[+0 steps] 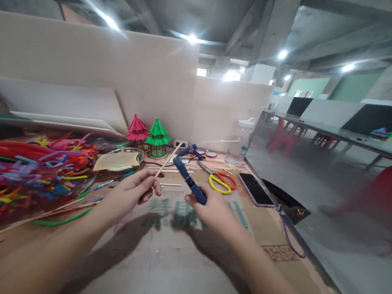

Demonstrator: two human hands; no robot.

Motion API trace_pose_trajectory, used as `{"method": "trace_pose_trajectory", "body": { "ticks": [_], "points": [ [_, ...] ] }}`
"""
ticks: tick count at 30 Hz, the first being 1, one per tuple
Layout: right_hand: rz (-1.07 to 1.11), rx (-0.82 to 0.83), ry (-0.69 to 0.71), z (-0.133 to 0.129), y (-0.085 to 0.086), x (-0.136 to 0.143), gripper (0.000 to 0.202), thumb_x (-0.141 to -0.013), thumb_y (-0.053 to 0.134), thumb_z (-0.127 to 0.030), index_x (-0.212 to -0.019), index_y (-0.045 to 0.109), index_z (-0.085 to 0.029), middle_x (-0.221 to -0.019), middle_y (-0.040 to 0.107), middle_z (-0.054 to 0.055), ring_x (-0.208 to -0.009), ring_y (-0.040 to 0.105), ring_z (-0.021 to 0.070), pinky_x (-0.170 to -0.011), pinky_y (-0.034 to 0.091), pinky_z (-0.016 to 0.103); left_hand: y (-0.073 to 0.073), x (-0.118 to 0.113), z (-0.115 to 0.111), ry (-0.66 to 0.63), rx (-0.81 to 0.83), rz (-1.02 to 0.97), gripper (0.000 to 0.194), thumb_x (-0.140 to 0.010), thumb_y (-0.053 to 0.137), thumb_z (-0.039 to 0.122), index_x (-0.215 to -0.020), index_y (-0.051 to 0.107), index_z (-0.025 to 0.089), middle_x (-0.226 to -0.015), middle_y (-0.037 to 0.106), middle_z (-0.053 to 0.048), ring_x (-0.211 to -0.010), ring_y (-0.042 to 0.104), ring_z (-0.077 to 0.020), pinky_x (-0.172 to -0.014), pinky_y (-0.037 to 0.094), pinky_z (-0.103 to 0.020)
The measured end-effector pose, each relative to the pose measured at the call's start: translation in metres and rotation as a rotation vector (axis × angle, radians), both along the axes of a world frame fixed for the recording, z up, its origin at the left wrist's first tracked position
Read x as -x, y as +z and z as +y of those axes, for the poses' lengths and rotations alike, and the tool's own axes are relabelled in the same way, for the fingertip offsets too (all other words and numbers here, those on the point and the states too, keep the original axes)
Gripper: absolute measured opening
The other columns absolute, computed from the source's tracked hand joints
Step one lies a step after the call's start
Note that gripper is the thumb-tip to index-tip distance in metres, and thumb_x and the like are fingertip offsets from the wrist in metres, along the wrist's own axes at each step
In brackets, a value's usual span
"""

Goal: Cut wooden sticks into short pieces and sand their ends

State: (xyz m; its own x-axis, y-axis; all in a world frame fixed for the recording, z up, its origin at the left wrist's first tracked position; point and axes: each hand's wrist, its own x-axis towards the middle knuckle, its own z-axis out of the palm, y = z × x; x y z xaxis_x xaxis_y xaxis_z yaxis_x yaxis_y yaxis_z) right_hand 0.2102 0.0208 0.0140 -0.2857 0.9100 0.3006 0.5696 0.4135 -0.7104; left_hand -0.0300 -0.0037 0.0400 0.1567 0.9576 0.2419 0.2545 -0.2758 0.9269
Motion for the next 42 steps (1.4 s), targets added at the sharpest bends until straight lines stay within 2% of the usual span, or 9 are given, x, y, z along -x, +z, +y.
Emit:
{"method": "trace_pose_trajectory", "body": {
  "ticks": [5,9,11,17,22,26,33,37,42],
  "points": [
    [-0.053,-0.11,0.034,-0.007,-0.012,0.002,0.028,-0.086,0.067,-0.035,-0.111,0.064,-0.022,-0.104,0.073,0.008,-0.092,0.069,0.026,-0.08,0.052,0.038,-0.006,-0.001,0.005,0.005,-0.022,0.017,0.032,-0.097,0.045,0.048,-0.097,0.057,0.018,-0.075,0.063,-0.001,-0.053,0.04,-0.0103,-0.048,0.03,-0.022],
    [-0.136,-0.149,-0.024,0.0,-0.021,0.003,0.032,-0.087,0.067,-0.036,-0.116,0.062,-0.024,-0.111,0.072,0.009,-0.099,0.069,0.0285,-0.083,0.052,0.041,-0.008,0.002,0.022,0.026,-0.051,0.102,0.029,-0.096,0.048,0.044,-0.084,0.059,0.019,-0.069,0.054,0.002,-0.06,0.044,-0.0127,-0.055,0.033,-0.023],
    [-0.178,-0.178,-0.05,0.005,-0.025,0.002,0.034,-0.087,0.067,-0.035,-0.118,0.061,-0.023,-0.114,0.071,0.011,-0.104,0.067,0.03,-0.086,0.052,0.043,-0.007,0.002,0.026,0.037,-0.082,0.143,0.027,-0.094,0.052,0.041,-0.082,0.06,0.019,-0.072,0.056,0.001,-0.067,0.049,-0.0146,-0.061,0.037,-0.024],
    [-0.308,-0.28,-0.068,0.024,-0.03,0.0,0.042,-0.085,0.066,-0.035,-0.121,0.06,-0.015,-0.117,0.068,0.016,-0.11,0.064,0.0338,-0.094,0.051,0.049,-0.015,0.009,0.025,0.069,-0.137,0.214,0.027,-0.094,0.049,0.039,-0.088,0.066,0.018,-0.084,0.067,-0.003,-0.081,0.058,-0.0207,-0.074,0.045,-0.029],
    [-0.401,-0.492,0.053,0.056,-0.025,0.008,0.052,-0.078,0.071,-0.029,-0.126,0.057,-0.014,-0.122,0.065,0.018,-0.117,0.06,0.0363,-0.099,0.049,0.052,-0.013,0.015,0.051,0.019,-0.184,0.241,0.027,-0.094,0.049,0.035,-0.095,0.071,0.018,-0.097,0.074,-0.005,-0.093,0.064,-0.0228,-0.084,0.049,-0.031],
    [-0.421,-0.637,0.088,0.073,-0.033,0.006,0.054,-0.076,0.073,-0.03,-0.125,0.057,-0.014,-0.121,0.065,0.02,-0.113,0.06,0.0369,-0.1,0.048,0.053,-0.008,0.011,0.068,0.015,-0.237,0.262,0.029,-0.097,0.047,0.033,-0.103,0.07,0.017,-0.099,0.074,-0.006,-0.094,0.065,-0.023,-0.085,0.049,-0.031],
    [-0.415,-0.568,-0.028,0.074,-0.045,-0.002,0.042,-0.073,0.071,-0.026,-0.112,0.058,-0.017,-0.102,0.068,0.014,-0.096,0.065,0.0326,-0.084,0.053,0.045,-0.032,0.016,0.061,0.03,-0.254,0.265,0.028,-0.103,0.043,0.034,-0.094,0.064,0.018,-0.079,0.065,-0.001,-0.076,0.06,-0.0169,-0.07,0.044,-0.027],
    [-0.435,-0.533,-0.001,0.07,-0.042,0.003,0.039,-0.076,0.07,-0.026,-0.112,0.058,-0.017,-0.101,0.068,0.013,-0.093,0.066,0.0311,-0.082,0.054,0.042,-0.044,0.019,0.057,0.021,-0.264,0.255,0.025,-0.103,0.042,0.031,-0.093,0.061,0.018,-0.078,0.062,0.0,-0.073,0.059,-0.0156,-0.069,0.044,-0.026],
    [-0.417,-0.5,0.002,0.07,-0.045,0.002,0.036,-0.074,0.069,-0.022,-0.108,0.059,-0.017,-0.098,0.069,0.012,-0.089,0.066,0.0306,-0.077,0.053,0.04,-0.05,0.016,0.05,-0.035,-0.269,0.293,0.023,-0.102,0.041,0.027,-0.096,0.062,0.019,-0.077,0.064,0.0,-0.071,0.059,-0.015,-0.068,0.044,-0.025]
  ]
}}
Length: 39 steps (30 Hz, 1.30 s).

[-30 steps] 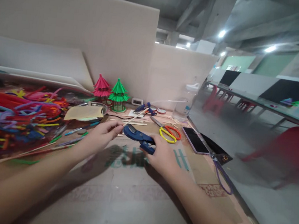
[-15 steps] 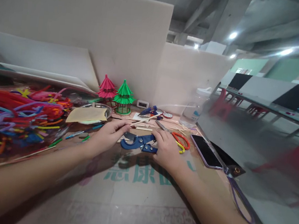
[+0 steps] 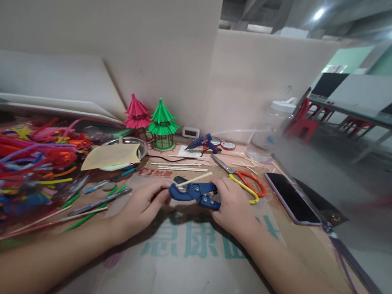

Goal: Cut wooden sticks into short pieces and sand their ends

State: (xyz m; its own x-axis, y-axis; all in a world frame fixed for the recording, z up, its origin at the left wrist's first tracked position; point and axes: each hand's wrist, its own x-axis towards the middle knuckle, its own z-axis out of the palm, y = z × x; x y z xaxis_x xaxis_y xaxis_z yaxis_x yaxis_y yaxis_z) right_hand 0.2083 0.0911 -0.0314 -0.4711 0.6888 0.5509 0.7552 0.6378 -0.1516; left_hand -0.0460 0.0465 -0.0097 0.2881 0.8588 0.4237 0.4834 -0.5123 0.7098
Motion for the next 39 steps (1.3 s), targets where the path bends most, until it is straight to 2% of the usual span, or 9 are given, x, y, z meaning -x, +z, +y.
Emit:
{"method": "trace_pose_trajectory", "body": {
  "ticks": [4,8,15,18,24,27,35,39],
  "points": [
    [-0.001,0.015,0.012,0.002,-0.003,-0.002,0.03,-0.076,0.067,-0.024,-0.105,0.059,-0.018,-0.096,0.069,0.011,-0.088,0.066,0.0308,-0.075,0.053,0.04,-0.003,-0.002,-0.003,-0.006,-0.001,0.032,0.025,-0.101,0.041,0.027,-0.086,0.059,0.019,-0.072,0.061,0.0,-0.068,0.057,-0.0153,-0.066,0.042,-0.025],
    [0.002,0.011,0.034,0.002,-0.003,0.0,0.032,-0.079,0.066,-0.025,-0.11,0.059,-0.018,-0.099,0.069,0.011,-0.09,0.066,0.0299,-0.078,0.052,0.041,-0.005,-0.003,-0.003,-0.014,0.004,0.009,0.022,-0.102,0.04,0.026,-0.09,0.057,0.019,-0.074,0.062,0.001,-0.066,0.058,-0.0142,-0.064,0.043,-0.024],
    [-0.019,-0.066,0.056,0.001,0.0,0.002,0.031,-0.075,0.063,-0.019,-0.106,0.06,-0.015,-0.094,0.069,0.012,-0.084,0.065,0.0286,-0.074,0.052,0.039,-0.006,-0.003,-0.003,-0.033,-0.011,0.007,0.026,-0.104,0.037,0.024,-0.083,0.053,0.02,-0.069,0.059,0.002,-0.063,0.056,-0.0138,-0.06,0.042,-0.023],
    [-0.017,-0.137,0.051,0.001,0.001,-0.001,0.033,-0.071,0.063,-0.017,-0.104,0.06,-0.015,-0.091,0.067,0.012,-0.082,0.063,0.0289,-0.072,0.051,0.039,-0.007,-0.002,-0.002,-0.041,-0.061,0.019,0.025,-0.103,0.038,0.023,-0.085,0.055,0.019,-0.074,0.059,0.0,-0.07,0.058,-0.0154,-0.064,0.044,-0.025],
    [-0.016,-0.249,0.067,0.003,0.004,-0.01,0.04,-0.068,0.06,-0.014,-0.108,0.058,-0.015,-0.1,0.065,0.014,-0.091,0.06,0.0304,-0.083,0.05,0.043,-0.006,-0.002,-0.001,-0.119,-0.169,0.065,0.02,-0.101,0.041,0.017,-0.099,0.061,0.018,-0.087,0.064,-0.005,-0.082,0.06,-0.0184,-0.074,0.047,-0.028],
    [-0.008,-0.296,0.095,0.003,0.005,-0.014,0.041,-0.071,0.061,-0.017,-0.112,0.056,-0.016,-0.103,0.064,0.014,-0.093,0.059,0.0303,-0.084,0.049,0.044,-0.005,-0.002,-0.003,-0.161,-0.217,0.084,0.02,-0.098,0.043,0.012,-0.104,0.061,0.019,-0.089,0.066,-0.005,-0.085,0.06,-0.0191,-0.076,0.047,-0.029],
    [-0.031,-0.284,0.126,0.003,0.006,-0.015,0.041,-0.076,0.062,-0.024,-0.116,0.055,-0.017,-0.103,0.063,0.013,-0.095,0.059,0.0316,-0.085,0.048,0.046,-0.004,-0.001,-0.004,-0.173,-0.287,0.095,0.017,-0.096,0.044,0.009,-0.086,0.053,0.02,-0.076,0.06,-0.002,-0.069,0.054,-0.0161,-0.063,0.042,-0.025],
    [-0.043,-0.282,0.119,0.0,0.009,-0.013,0.036,-0.08,0.061,-0.018,-0.115,0.054,-0.02,-0.098,0.065,0.011,-0.091,0.06,0.0292,-0.082,0.048,0.043,-0.003,0.001,-0.003,-0.216,-0.311,0.123,0.019,-0.095,0.042,0.008,-0.087,0.055,0.019,-0.073,0.06,-0.003,-0.067,0.053,-0.0166,-0.062,0.042,-0.027]
  ]
}}
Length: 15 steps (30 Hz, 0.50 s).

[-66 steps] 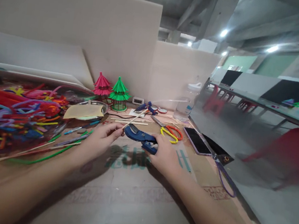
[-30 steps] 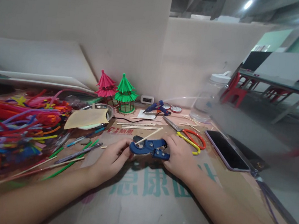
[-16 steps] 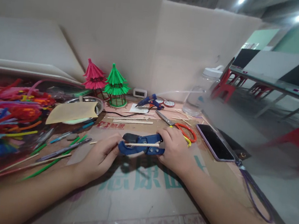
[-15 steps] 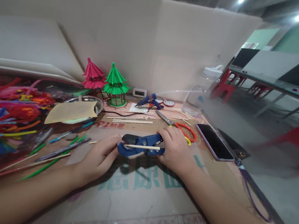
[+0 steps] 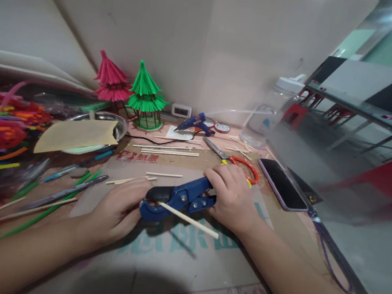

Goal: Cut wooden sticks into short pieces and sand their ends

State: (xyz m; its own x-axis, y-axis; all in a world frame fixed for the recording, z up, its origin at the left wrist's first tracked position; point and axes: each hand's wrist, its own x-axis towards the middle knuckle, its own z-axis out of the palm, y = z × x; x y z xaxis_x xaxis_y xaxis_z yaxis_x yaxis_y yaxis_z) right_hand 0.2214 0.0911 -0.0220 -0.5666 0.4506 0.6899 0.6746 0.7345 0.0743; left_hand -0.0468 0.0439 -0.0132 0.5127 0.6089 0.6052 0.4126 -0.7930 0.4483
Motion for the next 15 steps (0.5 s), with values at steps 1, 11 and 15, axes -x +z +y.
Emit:
{"method": "trace_pose_trajectory", "body": {
  "ticks": [1,11,15],
  "points": [
    [-0.009,-0.005,0.001,-0.001,0.001,0.0,0.035,-0.08,0.06,-0.016,-0.115,0.054,-0.02,-0.097,0.065,0.01,-0.09,0.061,0.0284,-0.081,0.048,0.042,0.0,0.0,0.0,-0.009,-0.003,0.002,0.019,-0.094,0.042,0.008,-0.089,0.056,0.019,-0.074,0.062,-0.003,-0.068,0.053,-0.0168,-0.063,0.043,-0.027],
    [-0.081,-0.131,0.002,-0.002,0.016,-0.006,0.025,-0.089,0.055,-0.021,-0.114,0.054,-0.024,-0.093,0.066,0.009,-0.087,0.061,0.0269,-0.079,0.047,0.042,0.006,0.001,0.001,-0.102,-0.018,0.015,0.021,-0.095,0.042,0.005,-0.096,0.058,0.019,-0.08,0.067,-0.005,-0.075,0.057,-0.0176,-0.068,0.046,-0.029],
    [-0.089,-0.171,-0.003,-0.002,0.016,-0.006,0.024,-0.088,0.058,-0.021,-0.112,0.054,-0.022,-0.091,0.066,0.009,-0.087,0.06,0.0275,-0.078,0.047,0.042,0.006,0.001,0.0,-0.113,-0.022,-0.025,0.022,-0.094,0.045,0.004,-0.1,0.059,0.019,-0.091,0.069,-0.007,-0.083,0.061,-0.0176,-0.073,0.049,-0.028]
  ]
}}
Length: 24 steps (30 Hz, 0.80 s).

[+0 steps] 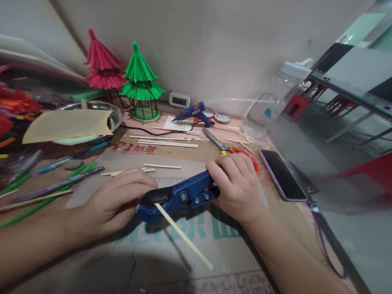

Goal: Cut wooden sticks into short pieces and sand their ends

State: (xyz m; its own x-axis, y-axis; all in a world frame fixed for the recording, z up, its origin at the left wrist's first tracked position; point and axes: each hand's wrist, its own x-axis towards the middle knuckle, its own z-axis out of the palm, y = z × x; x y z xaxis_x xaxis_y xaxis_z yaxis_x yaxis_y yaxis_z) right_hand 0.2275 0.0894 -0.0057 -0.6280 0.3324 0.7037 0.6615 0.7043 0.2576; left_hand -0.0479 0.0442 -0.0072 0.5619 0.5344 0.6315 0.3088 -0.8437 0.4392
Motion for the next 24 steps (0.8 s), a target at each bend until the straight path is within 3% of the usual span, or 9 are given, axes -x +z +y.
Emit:
{"method": "trace_pose_trajectory", "body": {
  "ticks": [16,24],
  "points": [
    [0.032,0.04,0.02,0.0011,-0.0042,-0.0024,0.029,-0.088,0.061,-0.02,-0.116,0.057,-0.026,-0.092,0.067,0.007,-0.089,0.061,0.0269,-0.08,0.047,0.043,-0.0007,-0.0027,-0.0027,0.013,0.044,-0.029,0.022,-0.093,0.045,0.005,-0.099,0.061,0.019,-0.091,0.07,-0.007,-0.084,0.065,-0.0169,-0.075,0.054,-0.027],
    [0.035,-0.022,0.045,0.0014,-0.0037,-0.0038,0.017,-0.091,0.066,-0.025,-0.106,0.058,-0.026,-0.082,0.068,0.004,-0.079,0.061,0.0229,-0.075,0.046,0.039,-0.0028,-0.0026,-0.0034,-0.056,0.091,-0.045,0.019,-0.094,0.047,0.006,-0.099,0.059,0.02,-0.092,0.069,-0.007,-0.085,0.065,-0.0165,-0.075,0.053,-0.025]
  ]
}}
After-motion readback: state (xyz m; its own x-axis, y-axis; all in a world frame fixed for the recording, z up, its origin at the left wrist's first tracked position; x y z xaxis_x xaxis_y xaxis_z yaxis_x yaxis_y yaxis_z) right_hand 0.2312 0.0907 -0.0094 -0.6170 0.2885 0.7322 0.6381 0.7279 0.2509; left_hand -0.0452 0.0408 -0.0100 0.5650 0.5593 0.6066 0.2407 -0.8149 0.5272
